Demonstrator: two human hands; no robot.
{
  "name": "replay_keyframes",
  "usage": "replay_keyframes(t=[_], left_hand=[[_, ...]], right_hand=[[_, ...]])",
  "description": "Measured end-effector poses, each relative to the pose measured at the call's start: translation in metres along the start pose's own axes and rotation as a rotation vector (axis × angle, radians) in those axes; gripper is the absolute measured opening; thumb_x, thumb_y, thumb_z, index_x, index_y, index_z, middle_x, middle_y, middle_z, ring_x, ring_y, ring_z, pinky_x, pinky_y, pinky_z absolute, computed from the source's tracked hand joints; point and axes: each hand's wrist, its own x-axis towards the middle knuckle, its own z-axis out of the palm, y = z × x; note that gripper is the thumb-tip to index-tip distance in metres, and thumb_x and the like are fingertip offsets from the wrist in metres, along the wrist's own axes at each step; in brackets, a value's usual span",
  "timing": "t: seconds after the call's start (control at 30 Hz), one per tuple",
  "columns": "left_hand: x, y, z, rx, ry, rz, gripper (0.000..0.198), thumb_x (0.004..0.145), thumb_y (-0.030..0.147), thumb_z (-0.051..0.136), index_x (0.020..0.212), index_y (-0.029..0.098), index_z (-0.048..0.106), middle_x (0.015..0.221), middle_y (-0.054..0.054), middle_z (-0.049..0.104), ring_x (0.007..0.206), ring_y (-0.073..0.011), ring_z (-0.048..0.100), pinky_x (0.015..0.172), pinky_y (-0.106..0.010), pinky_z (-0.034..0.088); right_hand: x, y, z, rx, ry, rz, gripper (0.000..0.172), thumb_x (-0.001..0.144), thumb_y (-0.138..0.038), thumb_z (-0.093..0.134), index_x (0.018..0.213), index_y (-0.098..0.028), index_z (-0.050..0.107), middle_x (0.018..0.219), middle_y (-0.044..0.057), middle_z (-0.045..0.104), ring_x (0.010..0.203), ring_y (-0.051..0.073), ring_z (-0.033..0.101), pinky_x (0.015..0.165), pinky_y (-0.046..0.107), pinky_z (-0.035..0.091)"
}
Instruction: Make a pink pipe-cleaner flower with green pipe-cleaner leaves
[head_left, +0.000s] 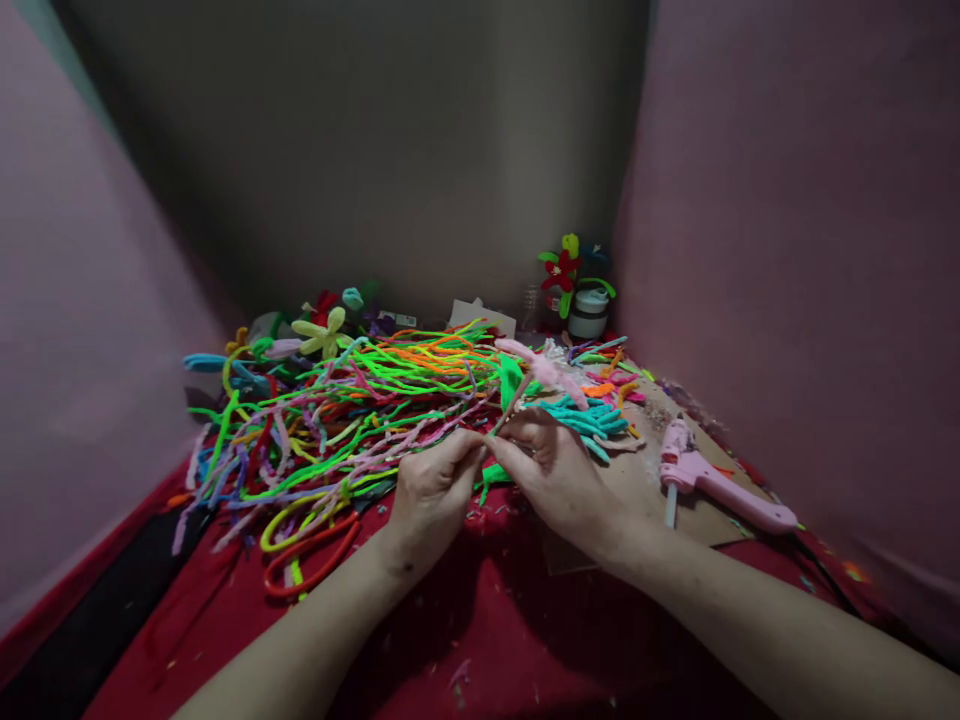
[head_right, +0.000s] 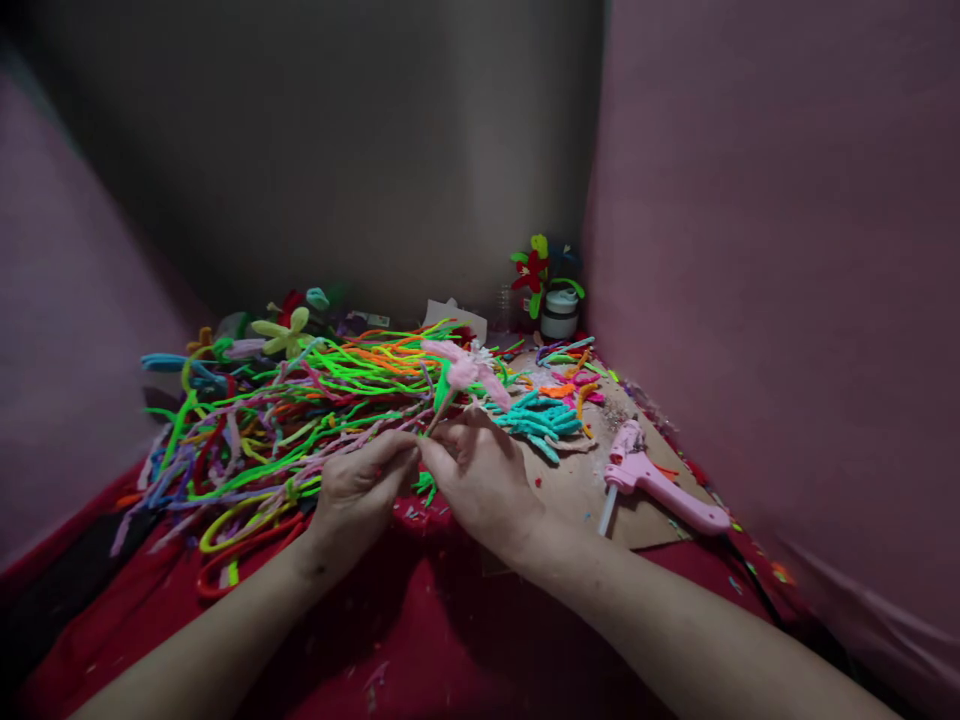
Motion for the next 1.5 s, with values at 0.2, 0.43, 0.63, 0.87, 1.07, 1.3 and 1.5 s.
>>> replay_keyframes(t=[0.2, 0.43, 0.63, 0.87, 1.07, 1.3, 1.5], left_hand=[[0.006, 0.014, -0.005, -0.693, -0.081, -0.36, 0.012, 0.078, 0.028, 0.057, 0.073, 0.017, 0.059, 0.047, 0.005, 0.05, 0.038, -0.0068, 0.041, 0.04, -0.018, 0.033], [0.008, 0.01, -0.011, -1.027, -0.208, -0.412, 0.011, 0.076, 0.025, 0.063, 0.074, 0.014, 0.06, 0.046, 0.006, 0.05, 0.033, -0.0015, 0.036, 0.034, -0.012, 0.026], [0.009, 0.007, -0.01, -1.257, -0.378, -0.459, 0.011, 0.075, 0.024, 0.064, 0.074, 0.014, 0.057, 0.043, 0.006, 0.047, 0.029, -0.0007, 0.032, 0.032, -0.011, 0.026], [0.007, 0.005, -0.003, -1.306, -0.44, -0.554, 0.011, 0.076, 0.025, 0.062, 0.076, 0.014, 0.057, 0.045, 0.006, 0.048, 0.027, -0.0016, 0.028, 0.025, -0.012, 0.028], [0.005, 0.001, -0.001, -1.419, -0.422, -0.541, 0.009, 0.075, 0.022, 0.064, 0.076, 0.015, 0.059, 0.042, 0.007, 0.047, 0.024, -0.0002, 0.024, 0.024, -0.01, 0.026], [0.011, 0.0, -0.005, -1.061, -0.506, -0.433, 0.024, 0.08, 0.036, 0.055, 0.072, 0.014, 0.059, 0.05, 0.0, 0.059, 0.033, -0.0079, 0.048, 0.035, -0.019, 0.039], [0.022, 0.002, -0.017, -0.59, -0.15, -0.341, 0.017, 0.073, 0.031, 0.066, 0.08, 0.016, 0.063, 0.071, 0.002, 0.061, 0.062, -0.0092, 0.054, 0.06, -0.02, 0.041]], right_hand=[[0.005, 0.001, 0.009, 0.396, -0.016, -0.015, 0.018, 0.079, -0.018, 0.049, 0.077, -0.018, 0.067, 0.077, 0.002, 0.065, 0.077, 0.015, 0.056, 0.075, 0.027, 0.043], [0.011, -0.007, 0.004, 0.699, -0.127, 0.088, 0.015, 0.074, -0.023, 0.059, 0.081, -0.018, 0.07, 0.075, 0.001, 0.065, 0.076, 0.015, 0.057, 0.077, 0.031, 0.044], [0.009, 0.0, 0.001, 0.837, -0.181, 0.197, 0.019, 0.068, -0.022, 0.067, 0.086, -0.021, 0.071, 0.084, 0.002, 0.068, 0.077, 0.016, 0.06, 0.077, 0.033, 0.045], [0.009, 0.007, -0.003, 0.849, -0.233, 0.182, 0.008, 0.069, -0.019, 0.067, 0.076, -0.018, 0.07, 0.077, 0.001, 0.065, 0.071, 0.013, 0.057, 0.071, 0.029, 0.044], [0.011, 0.004, -0.002, 0.972, -0.248, 0.271, 0.009, 0.063, -0.024, 0.073, 0.07, -0.019, 0.069, 0.064, -0.002, 0.061, 0.061, 0.01, 0.052, 0.061, 0.024, 0.04], [0.013, 0.013, 0.0, 0.869, -0.134, 0.234, 0.013, 0.059, -0.028, 0.076, 0.059, -0.018, 0.067, 0.064, -0.002, 0.058, 0.063, 0.011, 0.051, 0.064, 0.027, 0.04], [0.01, 0.006, -0.001, 0.87, -0.146, 0.269, 0.017, 0.054, -0.029, 0.079, 0.065, -0.02, 0.071, 0.068, -0.002, 0.062, 0.069, 0.012, 0.054, 0.074, 0.029, 0.042]])
